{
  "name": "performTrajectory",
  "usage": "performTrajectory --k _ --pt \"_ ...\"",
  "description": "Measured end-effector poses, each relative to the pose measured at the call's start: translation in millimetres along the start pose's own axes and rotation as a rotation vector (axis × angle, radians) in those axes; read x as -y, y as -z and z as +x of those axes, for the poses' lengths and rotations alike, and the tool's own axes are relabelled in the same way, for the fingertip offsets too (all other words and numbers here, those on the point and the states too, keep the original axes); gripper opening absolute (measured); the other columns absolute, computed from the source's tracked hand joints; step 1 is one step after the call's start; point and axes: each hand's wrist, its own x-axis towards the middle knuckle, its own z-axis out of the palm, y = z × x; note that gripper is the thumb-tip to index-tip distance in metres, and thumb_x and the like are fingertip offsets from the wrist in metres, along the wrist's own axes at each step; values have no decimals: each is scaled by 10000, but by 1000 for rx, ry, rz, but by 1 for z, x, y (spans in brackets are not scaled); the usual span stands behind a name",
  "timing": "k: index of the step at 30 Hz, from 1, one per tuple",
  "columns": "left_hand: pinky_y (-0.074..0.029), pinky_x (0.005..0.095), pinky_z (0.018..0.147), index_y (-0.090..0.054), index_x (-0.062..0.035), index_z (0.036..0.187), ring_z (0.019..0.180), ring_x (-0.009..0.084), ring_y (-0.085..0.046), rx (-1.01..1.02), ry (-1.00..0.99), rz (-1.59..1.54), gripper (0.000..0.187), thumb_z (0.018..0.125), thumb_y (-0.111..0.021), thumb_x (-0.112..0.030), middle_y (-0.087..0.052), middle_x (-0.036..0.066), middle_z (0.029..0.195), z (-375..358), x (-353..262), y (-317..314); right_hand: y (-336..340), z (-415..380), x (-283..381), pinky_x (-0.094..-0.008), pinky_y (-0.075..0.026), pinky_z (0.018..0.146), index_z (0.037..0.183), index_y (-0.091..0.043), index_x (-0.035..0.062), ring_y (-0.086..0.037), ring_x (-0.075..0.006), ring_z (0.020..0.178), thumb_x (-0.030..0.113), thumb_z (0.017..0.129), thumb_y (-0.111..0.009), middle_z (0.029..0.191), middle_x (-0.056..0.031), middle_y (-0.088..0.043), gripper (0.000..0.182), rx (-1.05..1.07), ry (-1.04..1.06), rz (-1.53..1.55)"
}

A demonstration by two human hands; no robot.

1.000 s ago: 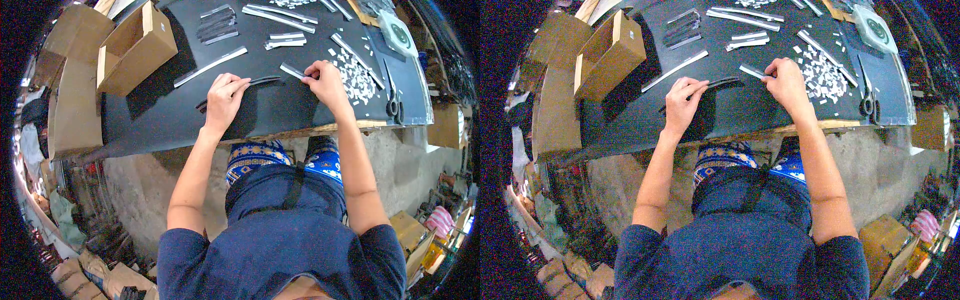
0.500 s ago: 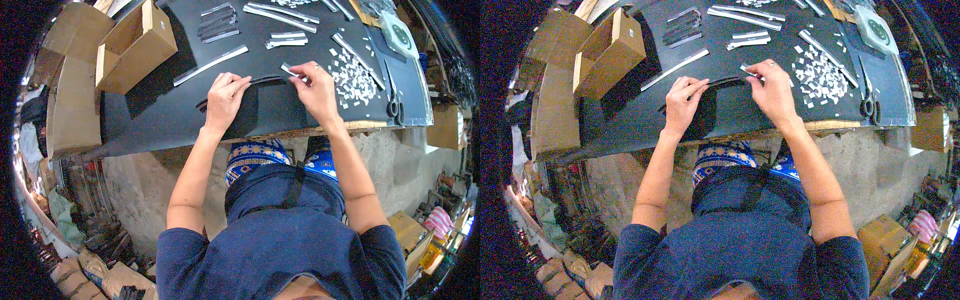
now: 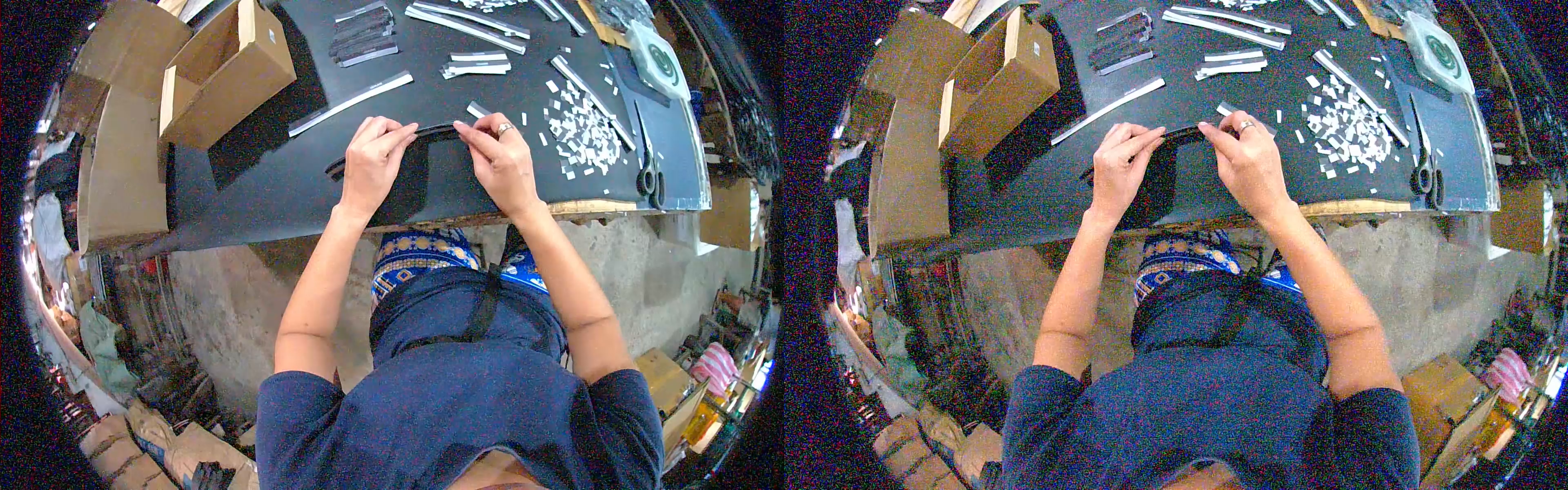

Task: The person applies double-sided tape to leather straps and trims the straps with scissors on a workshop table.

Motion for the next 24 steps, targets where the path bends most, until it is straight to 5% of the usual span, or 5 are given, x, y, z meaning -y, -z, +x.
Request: performTrajectory --k 24 --pt "-483 312 667 -724 -38 945 757 221 -601 -10 -15 13 179 767 -711 -47 -639 86 799 0 1 -1 -5 -4 -1 -385 -481 743 1110 -656 85 -566 -278 810 -41 745 -618 881 -114 -552 388 53 -4 7"
